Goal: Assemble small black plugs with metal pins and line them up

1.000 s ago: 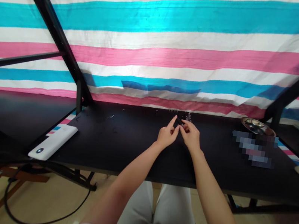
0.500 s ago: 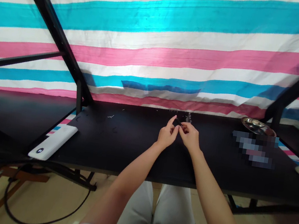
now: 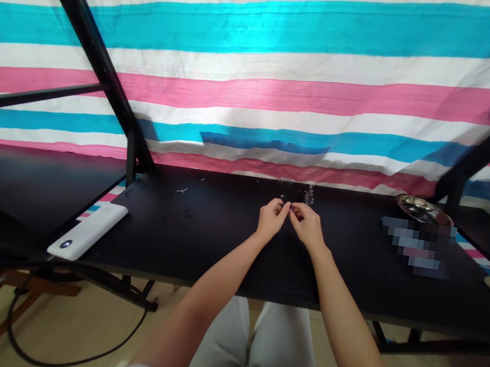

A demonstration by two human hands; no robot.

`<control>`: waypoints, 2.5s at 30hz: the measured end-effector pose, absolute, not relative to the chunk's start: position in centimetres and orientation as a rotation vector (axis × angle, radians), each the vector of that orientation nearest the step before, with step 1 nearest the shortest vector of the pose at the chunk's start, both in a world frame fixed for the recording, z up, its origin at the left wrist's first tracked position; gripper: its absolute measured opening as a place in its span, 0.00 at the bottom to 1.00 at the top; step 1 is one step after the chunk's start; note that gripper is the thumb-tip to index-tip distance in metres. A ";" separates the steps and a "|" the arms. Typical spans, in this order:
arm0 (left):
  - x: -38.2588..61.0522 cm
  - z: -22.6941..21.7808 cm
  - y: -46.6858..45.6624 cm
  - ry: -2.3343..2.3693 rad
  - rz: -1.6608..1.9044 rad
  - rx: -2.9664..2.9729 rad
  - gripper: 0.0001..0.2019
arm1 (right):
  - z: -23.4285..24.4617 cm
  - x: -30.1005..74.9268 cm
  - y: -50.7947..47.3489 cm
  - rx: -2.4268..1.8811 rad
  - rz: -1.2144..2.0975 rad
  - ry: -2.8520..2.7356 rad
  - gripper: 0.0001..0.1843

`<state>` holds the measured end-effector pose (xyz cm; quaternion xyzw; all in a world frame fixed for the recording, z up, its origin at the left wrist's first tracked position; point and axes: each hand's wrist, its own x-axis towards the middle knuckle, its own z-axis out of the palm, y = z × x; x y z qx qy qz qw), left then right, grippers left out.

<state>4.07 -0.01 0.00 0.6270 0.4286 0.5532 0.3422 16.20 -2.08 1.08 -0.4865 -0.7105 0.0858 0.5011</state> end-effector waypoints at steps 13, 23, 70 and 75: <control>1.9 2.5 0.8 1.139 1.514 1.599 0.14 | 1.3 15.9 -2.3 -1.099 0.353 -1.729 0.18; -13.8 3.9 5.6 2.148 1.390 1.646 0.12 | 0.8 16.0 -2.1 -1.211 0.294 -1.759 0.15; -7.0 3.8 -1.4 1.536 0.456 2.285 0.15 | 1.8 20.6 -1.9 -1.698 -0.059 -1.003 0.14; -0.1 2.2 -2.0 1.481 0.592 2.329 0.19 | 0.2 20.8 -1.1 -1.894 0.056 -1.234 0.15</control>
